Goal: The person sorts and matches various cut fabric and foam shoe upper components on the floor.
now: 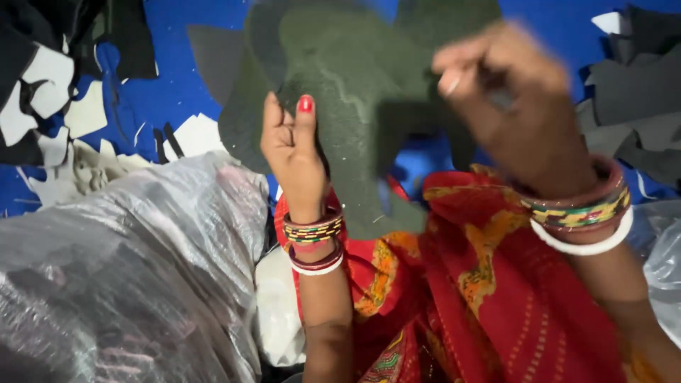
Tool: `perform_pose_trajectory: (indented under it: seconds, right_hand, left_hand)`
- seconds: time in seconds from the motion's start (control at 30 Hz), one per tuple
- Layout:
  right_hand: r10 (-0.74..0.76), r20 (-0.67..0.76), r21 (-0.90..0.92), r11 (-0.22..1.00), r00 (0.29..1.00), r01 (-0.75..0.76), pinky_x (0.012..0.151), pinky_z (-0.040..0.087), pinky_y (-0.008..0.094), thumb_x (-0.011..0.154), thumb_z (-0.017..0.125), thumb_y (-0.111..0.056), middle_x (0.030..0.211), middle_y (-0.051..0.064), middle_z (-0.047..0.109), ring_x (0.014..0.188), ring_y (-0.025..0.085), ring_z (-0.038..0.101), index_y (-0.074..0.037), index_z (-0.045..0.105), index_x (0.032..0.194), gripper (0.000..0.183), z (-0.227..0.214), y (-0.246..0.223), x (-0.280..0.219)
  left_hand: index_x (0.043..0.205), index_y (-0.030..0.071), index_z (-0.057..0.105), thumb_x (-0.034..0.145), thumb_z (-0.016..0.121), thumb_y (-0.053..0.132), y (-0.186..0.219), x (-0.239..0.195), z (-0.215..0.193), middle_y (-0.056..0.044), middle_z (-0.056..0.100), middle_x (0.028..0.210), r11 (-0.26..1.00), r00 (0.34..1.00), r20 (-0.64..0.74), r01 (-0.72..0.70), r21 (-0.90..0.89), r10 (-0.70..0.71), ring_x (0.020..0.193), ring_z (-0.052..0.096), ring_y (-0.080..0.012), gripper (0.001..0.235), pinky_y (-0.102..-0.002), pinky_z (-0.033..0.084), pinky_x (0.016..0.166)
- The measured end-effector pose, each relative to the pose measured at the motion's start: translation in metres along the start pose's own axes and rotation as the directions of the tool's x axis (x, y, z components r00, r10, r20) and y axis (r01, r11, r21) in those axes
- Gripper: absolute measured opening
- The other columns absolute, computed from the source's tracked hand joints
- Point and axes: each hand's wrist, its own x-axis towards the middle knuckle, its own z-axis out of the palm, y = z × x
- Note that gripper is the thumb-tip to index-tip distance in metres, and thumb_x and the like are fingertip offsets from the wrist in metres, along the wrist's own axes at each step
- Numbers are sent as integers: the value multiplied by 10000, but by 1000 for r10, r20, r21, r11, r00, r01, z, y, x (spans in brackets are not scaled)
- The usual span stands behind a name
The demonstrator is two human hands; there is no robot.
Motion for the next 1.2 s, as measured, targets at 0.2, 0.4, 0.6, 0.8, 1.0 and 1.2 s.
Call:
perform_pose_trajectory:
  seconds: [0.2, 0.4, 0.6, 0.8, 1.0, 1.2]
  right_hand:
    - [329, 53, 76, 940, 943, -333, 776, 545, 334, 952, 738, -282, 1043, 70, 687, 893, 200, 700, -36, 678, 1095, 291, 23, -1, -27]
    - [55, -189, -111, 991, 980, -77, 965, 517, 426, 854, 866, -291, 1220, 160, 609, 1145, 349, 631, -17, 611, 1078, 436, 38, -1, -45]
    - [-40, -204, -212, 977, 978, -4, 950, 501, 445, 864, 892, -176, 1178, 145, 608, 1103, 358, 625, -58, 625, 1019, 331, 47, 12, -51]
    - [-1, -247, -158, 987, 969, -39, 909, 501, 425, 894, 879, -117, 1096, 124, 631, 1038, 330, 634, -22, 647, 1020, 281, 45, 16, -53]
    - [-45, -326, -195, 981, 944, -21, 943, 523, 384, 955, 846, -49, 1134, 91, 645, 1095, 281, 661, -53, 679, 1071, 203, 36, 40, -76]
    - [-80, -317, -322, 946, 945, -28, 925, 461, 430, 885, 884, -70, 1076, 70, 619, 1043, 276, 610, -95, 700, 1046, 246, 28, 38, -72]
  left_hand:
    - [1420, -73, 495, 1056, 588, 25, 13, -6, 17, -9, 692, 1122, 968, 990, 5, -140, -211, 144, 941, 586, -39, 389, -191, 450, 850]
    - [1423, -101, 523, 1086, 634, 44, 1, -15, 31, 56, 482, 853, 975, 958, -190, -221, -3, 216, 707, 370, -1, 383, -182, 279, 601]
    - [1356, -104, 524, 1124, 583, 25, 20, -25, 55, 16, 590, 1090, 959, 945, -172, -282, 2, 278, 880, 502, -7, 272, -179, 394, 748]
    - [1343, -110, 513, 1100, 569, 33, 14, -24, 61, -22, 624, 1080, 968, 949, -196, -252, -8, 246, 883, 519, -27, 287, -194, 411, 751]
    - [1374, -119, 485, 1099, 579, 39, -5, -12, 52, -16, 577, 1029, 964, 939, -226, -265, 8, 260, 844, 468, -33, 331, -198, 383, 714]
    - [1359, -124, 462, 1114, 565, 37, -8, -15, 62, -38, 614, 1109, 950, 934, -205, -308, -45, 293, 903, 508, -39, 310, -211, 416, 794]
